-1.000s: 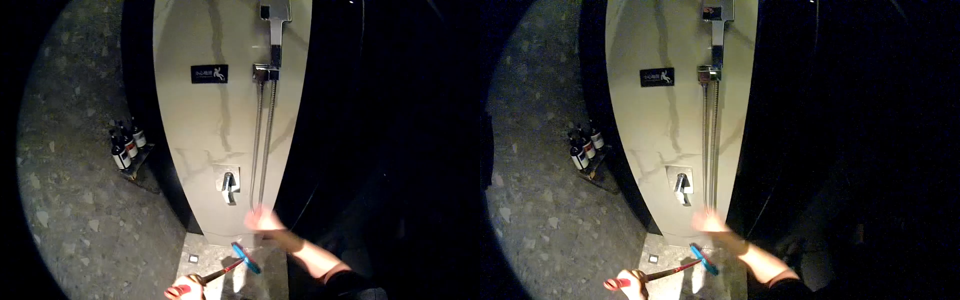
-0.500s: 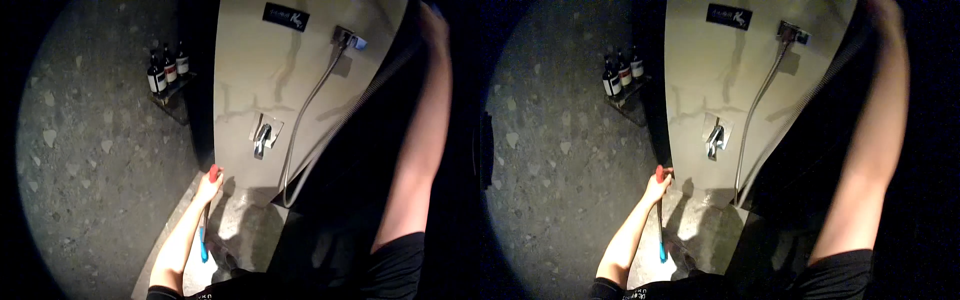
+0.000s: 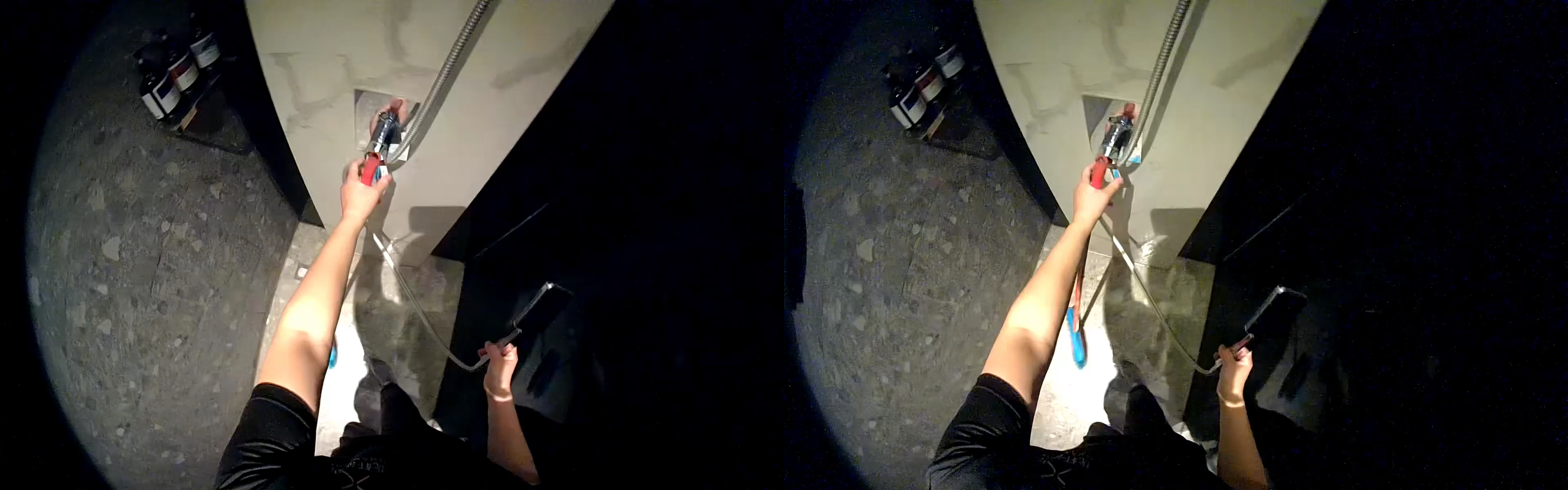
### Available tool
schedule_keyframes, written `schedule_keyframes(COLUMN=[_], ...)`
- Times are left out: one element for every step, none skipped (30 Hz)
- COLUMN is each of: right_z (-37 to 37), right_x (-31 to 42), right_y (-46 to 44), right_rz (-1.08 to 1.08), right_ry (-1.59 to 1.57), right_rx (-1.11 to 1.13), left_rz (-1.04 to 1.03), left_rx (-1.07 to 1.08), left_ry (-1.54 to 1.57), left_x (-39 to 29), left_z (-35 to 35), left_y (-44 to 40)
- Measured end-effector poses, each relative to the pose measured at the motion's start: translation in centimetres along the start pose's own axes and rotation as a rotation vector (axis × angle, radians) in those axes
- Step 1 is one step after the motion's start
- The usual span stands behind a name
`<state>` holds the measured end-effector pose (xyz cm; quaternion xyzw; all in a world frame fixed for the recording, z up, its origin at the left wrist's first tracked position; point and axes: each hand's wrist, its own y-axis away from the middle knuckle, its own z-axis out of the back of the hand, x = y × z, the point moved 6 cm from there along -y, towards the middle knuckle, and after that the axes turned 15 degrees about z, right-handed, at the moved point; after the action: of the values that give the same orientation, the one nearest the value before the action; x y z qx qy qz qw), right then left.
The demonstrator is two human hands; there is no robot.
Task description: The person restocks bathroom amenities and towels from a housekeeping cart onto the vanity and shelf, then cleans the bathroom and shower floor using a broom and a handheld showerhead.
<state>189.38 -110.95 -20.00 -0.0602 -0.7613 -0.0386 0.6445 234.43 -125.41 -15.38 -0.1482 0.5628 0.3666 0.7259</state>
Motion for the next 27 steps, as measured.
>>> schedule_keyframes(right_z=[1.4, 1.8, 2.7, 2.9, 3.1, 3.5, 4.7, 5.6, 6.0, 6.4, 6.5, 6.5, 6.7, 7.2, 7.6, 8.2, 8.0, 7.6, 7.6, 7.8, 7.5, 7.4, 7.4, 7.3, 7.3, 8.3, 8.7], right_x=[-2.2, -3.7, -4.6, -5.1, -5.8, -6.4, -8.1, -10.3, -10.8, -11.3, -11.3, -11.2, -11.4, -12.0, -12.5, -13.0, -12.9, -13.1, -13.0, -12.9, -12.3, -11.6, -10.8, -10.4, -9.9, -11.1, -10.6], right_y=[1.5, 1.7, 2.2, 2.5, 2.4, 2.5, 2.2, 1.3, 1.0, 0.8, 0.9, 1.0, 1.1, 0.8, 0.7, 0.9, 1.4, 1.5, 1.4, 1.4, 1.4, 1.7, 2.1, 2.1, 3.1, 3.5, 4.1], right_rz=[-0.042, -0.103, -0.153, -0.159, -0.151, -0.145, -0.153, -0.166, -0.174, -0.181, -0.144, -0.107, -0.113, -0.111, -0.107, -0.108, -0.123, -0.137, -0.137, -0.160, -0.183, -0.222, -0.219, -0.192, -0.167, -0.129, -0.124], right_ry=[-0.002, 0.031, 0.070, 0.069, 0.108, 0.155, 0.164, 0.234, 0.296, 0.293, 0.253, 0.212, 0.210, 0.308, 0.406, 0.407, 0.308, 0.209, 0.213, 0.263, 0.312, 0.315, 0.312, 0.275, 0.237, 0.220, 0.210], right_rx=[-0.077, -0.109, -0.147, -0.177, -0.176, -0.174, -0.194, -0.155, -0.119, -0.124, -0.128, -0.132, -0.141, -0.133, -0.124, -0.129, -0.129, -0.128, -0.129, -0.117, -0.109, -0.153, -0.153, -0.134, -0.118, -0.114, -0.111], left_rz=[-0.137, -0.269, -0.072, -0.137, -0.204, -0.187, -0.164, -0.122, -0.141, -0.170, -0.201, -0.201, -0.179, -0.147, -0.115, -0.116, -0.117, -0.118, -0.115, -0.132, -0.151, -0.245, -0.249, -0.192, -0.137, -0.169, -0.204], left_rx=[-0.153, -0.306, -0.235, -0.290, -0.342, -0.301, -0.271, -0.335, -0.348, -0.357, -0.360, -0.333, -0.336, -0.335, -0.336, -0.331, -0.355, -0.380, -0.378, -0.360, -0.338, -0.320, -0.321, -0.339, -0.353, -0.363, -0.375], left_ry=[-0.071, -0.143, -0.083, -0.092, -0.102, -0.070, -0.033, -0.109, -0.135, -0.137, -0.143, -0.167, -0.215, -0.207, -0.197, -0.198, -0.215, -0.231, -0.229, -0.207, -0.186, -0.166, -0.164, -0.181, -0.200, -0.150, -0.099], left_x=[-1.4, -2.6, -2.4, -2.5, -2.5, -2.8, -3.2, -2.5, -3.2, -3.6, -3.4, -3.4, -3.4, -3.2, -2.9, -2.8, -2.8, -2.7, -2.5, -2.6, -2.5, -2.7, -2.2, -1.3, -0.3, 0.8, 1.9], left_z=[0.5, 0.7, 0.2, 0.1, 0.1, 0.1, 0.2, 0.1, 0.0, 0.3, 0.5, 0.5, 0.6, 0.4, 0.3, 0.1, 0.4, 0.5, 0.4, 0.4, 0.3, 0.6, 1.6, 2.7, 4.2, 6.1, 7.9], left_y=[0.3, 0.7, 0.5, 0.7, 0.7, 0.8, 0.6, -0.4, 0.1, 0.5, 0.8, 0.6, 0.3, 0.1, 0.0, -0.1, 0.2, 0.2, 0.4, 1.0, 1.6, 2.9, 4.9, 7.0, 9.6, 12.1, 14.7])
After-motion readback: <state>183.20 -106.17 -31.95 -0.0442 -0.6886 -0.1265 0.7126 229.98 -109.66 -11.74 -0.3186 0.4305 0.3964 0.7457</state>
